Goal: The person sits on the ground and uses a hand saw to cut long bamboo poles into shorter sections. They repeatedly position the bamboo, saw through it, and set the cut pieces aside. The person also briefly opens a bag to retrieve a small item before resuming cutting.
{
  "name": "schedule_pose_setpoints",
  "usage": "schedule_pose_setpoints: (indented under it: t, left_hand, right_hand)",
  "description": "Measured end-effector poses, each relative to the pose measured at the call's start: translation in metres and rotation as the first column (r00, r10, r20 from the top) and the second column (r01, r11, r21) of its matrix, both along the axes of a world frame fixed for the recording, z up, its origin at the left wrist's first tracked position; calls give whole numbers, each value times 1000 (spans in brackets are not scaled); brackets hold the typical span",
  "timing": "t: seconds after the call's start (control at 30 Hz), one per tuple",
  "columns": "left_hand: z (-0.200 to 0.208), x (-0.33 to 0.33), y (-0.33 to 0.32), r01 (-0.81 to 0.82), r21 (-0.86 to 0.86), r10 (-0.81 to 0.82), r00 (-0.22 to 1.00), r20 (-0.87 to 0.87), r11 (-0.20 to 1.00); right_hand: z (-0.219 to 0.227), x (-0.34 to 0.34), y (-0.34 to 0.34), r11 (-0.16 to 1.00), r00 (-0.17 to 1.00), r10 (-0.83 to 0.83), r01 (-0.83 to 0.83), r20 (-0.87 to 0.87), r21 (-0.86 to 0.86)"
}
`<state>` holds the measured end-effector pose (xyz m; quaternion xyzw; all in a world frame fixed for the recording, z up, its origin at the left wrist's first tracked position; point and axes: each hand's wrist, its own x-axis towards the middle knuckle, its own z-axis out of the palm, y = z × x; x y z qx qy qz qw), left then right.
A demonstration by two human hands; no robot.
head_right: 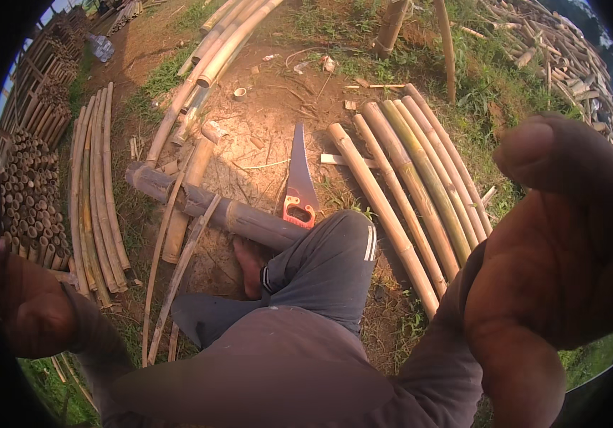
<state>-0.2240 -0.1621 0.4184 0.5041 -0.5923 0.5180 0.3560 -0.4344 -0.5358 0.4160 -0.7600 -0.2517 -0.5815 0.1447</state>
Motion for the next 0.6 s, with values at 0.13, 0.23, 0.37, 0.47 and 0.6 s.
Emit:
schedule_pose_setpoints:
  t: [0.13,0.23,0.37,0.47,0.6]
  left_hand:
    - [-103,49,12,-203,414,357,870,-340,888]
    - [-203,52,24,-112,640,578,566,-587,760]
    - [-343,6,91,119,879,829,294,-476,462]
    - [-389,-46,114,135,932,898,252,-360,335]
    - [-430,-75,124,-26,939,914,240,-328,344]
  right_hand:
    - [-172,114,-61,767,810,-174,468,-560,439]
    - [-341,174,-92,781,405,-174,612,-898,125]
    - [-477,239,-109,858,-21,-311,424,-950,-290]
    - [-549,278,-129,800,-45,-484,382,-874,-462]
    - [-593,309,-148,715,-68,-565,457,-822,-529]
